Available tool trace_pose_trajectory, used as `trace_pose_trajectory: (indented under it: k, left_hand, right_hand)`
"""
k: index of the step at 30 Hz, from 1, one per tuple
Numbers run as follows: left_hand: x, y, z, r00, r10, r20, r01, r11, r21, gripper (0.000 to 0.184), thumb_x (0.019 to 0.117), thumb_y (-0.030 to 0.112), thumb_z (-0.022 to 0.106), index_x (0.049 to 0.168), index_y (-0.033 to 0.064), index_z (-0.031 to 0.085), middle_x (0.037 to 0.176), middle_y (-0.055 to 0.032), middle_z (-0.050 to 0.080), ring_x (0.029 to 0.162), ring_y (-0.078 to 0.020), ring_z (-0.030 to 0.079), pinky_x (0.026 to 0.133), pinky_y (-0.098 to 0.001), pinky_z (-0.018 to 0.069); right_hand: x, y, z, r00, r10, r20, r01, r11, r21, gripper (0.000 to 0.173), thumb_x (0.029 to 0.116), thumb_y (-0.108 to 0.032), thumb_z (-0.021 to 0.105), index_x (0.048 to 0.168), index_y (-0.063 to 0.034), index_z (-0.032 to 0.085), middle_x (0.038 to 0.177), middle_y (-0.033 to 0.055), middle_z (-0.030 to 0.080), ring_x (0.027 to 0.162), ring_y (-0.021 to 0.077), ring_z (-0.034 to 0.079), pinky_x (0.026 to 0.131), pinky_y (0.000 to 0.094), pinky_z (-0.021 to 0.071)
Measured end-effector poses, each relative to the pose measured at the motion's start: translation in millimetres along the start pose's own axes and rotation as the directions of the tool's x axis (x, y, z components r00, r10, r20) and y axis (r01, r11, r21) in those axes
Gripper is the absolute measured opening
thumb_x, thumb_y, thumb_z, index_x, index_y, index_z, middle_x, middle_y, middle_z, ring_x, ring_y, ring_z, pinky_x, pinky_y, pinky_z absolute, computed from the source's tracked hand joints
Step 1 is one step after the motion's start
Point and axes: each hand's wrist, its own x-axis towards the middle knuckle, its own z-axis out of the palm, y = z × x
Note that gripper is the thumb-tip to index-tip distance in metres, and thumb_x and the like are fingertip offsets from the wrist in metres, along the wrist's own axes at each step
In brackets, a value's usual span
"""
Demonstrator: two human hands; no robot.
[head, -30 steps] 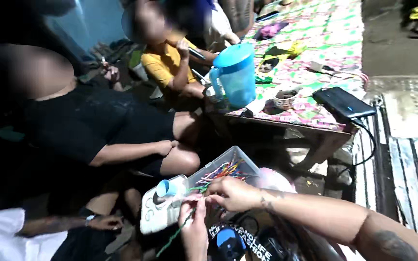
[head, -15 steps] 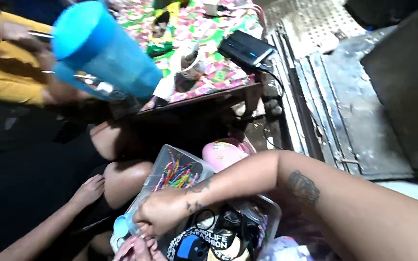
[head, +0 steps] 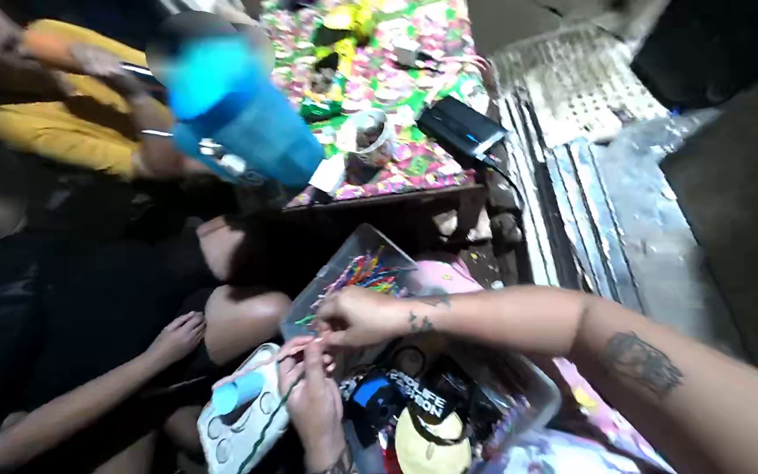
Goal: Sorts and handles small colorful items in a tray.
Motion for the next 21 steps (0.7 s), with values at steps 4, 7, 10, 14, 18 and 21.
trace_pose_trajectory:
  k: [4, 7, 10, 14, 18, 21]
  left_hand:
    - [3, -2, 2, 0.993, -0.096, -0.07, 0.093, 0.995, -0.042, 0.016, 0.098, -0.002, 0.05, 0.106, 0.006, 0.061, 0.086, 0.0056, 0.07, 0.069, -0.0009, 0.065, 0.062, -0.0177, 0.0556]
    - [4, -3, -12, 0.984, -0.162, -0.073, 0.152, 0.98, -0.127, 0.014, 0.0975, -0.002, 0.054, 0.108, 0.0018, 0.062, 0.088, -0.0011, 0.071, 0.073, -0.0063, 0.067, 0.067, -0.0223, 0.058]
    - [-1, 1, -30, 0.984, -0.153, -0.089, 0.135, 0.975, -0.177, 0.013, 0.0952, -0.004, 0.056, 0.105, 0.0007, 0.063, 0.085, -0.002, 0.07, 0.07, -0.0073, 0.067, 0.066, -0.0236, 0.0579]
    - [-19, 12, -58, 0.977, -0.125, -0.17, 0.102, 0.986, -0.135, 0.012, 0.0943, -0.006, 0.059, 0.104, 0.0003, 0.06, 0.08, 0.0001, 0.069, 0.068, -0.0053, 0.066, 0.065, -0.0218, 0.0572]
    - [-43, 20, -84, 0.947, -0.108, -0.304, 0.082, 0.992, -0.097, 0.012, 0.0931, -0.006, 0.062, 0.104, -0.0021, 0.061, 0.08, -0.001, 0.069, 0.066, -0.0058, 0.066, 0.064, -0.0228, 0.0573]
    - [-57, 27, -104, 0.9, -0.144, -0.412, 0.04, 0.967, -0.25, 0.011, 0.0954, -0.005, 0.057, 0.103, 0.0022, 0.056, 0.078, -0.0001, 0.066, 0.064, -0.0061, 0.063, 0.062, -0.0224, 0.056]
  right_hand:
    - [-1, 1, 2, 1.0, -0.016, -0.023, 0.012, 0.986, -0.168, 0.027, 0.0982, -0.021, 0.066, 0.106, 0.0055, 0.069, 0.104, 0.0225, 0.067, 0.096, 0.0333, 0.067, 0.089, 0.0487, 0.0542]
    - [5, 6, 14, 0.998, -0.053, -0.039, 0.04, 0.958, -0.283, 0.029, 0.1009, -0.027, 0.062, 0.111, -0.002, 0.072, 0.107, 0.0166, 0.071, 0.1, 0.03, 0.069, 0.093, 0.0487, 0.0551]
    - [13, 3, 31, 0.997, -0.077, 0.005, 0.075, 0.95, -0.304, 0.03, 0.1033, -0.025, 0.058, 0.116, -0.0048, 0.075, 0.109, 0.0147, 0.075, 0.104, 0.0299, 0.071, 0.097, 0.0524, 0.0545]
    - [27, -12, 63, 0.99, -0.027, 0.14, 0.057, 0.974, -0.217, 0.03, 0.1048, -0.022, 0.055, 0.112, 0.0009, 0.072, 0.098, 0.0172, 0.073, 0.09, 0.0301, 0.071, 0.087, 0.0525, 0.0559]
    - [33, -22, 98, 0.953, -0.146, 0.267, 0.215, 0.943, -0.254, 0.027, 0.1034, -0.015, 0.052, 0.105, 0.0065, 0.068, 0.092, 0.022, 0.069, 0.087, 0.0361, 0.07, 0.083, 0.0565, 0.0545]
    - [43, -25, 119, 0.876, -0.353, 0.33, 0.43, 0.881, -0.197, 0.028, 0.103, -0.012, 0.051, 0.104, 0.0078, 0.07, 0.095, 0.0223, 0.071, 0.092, 0.0354, 0.071, 0.087, 0.0537, 0.0559]
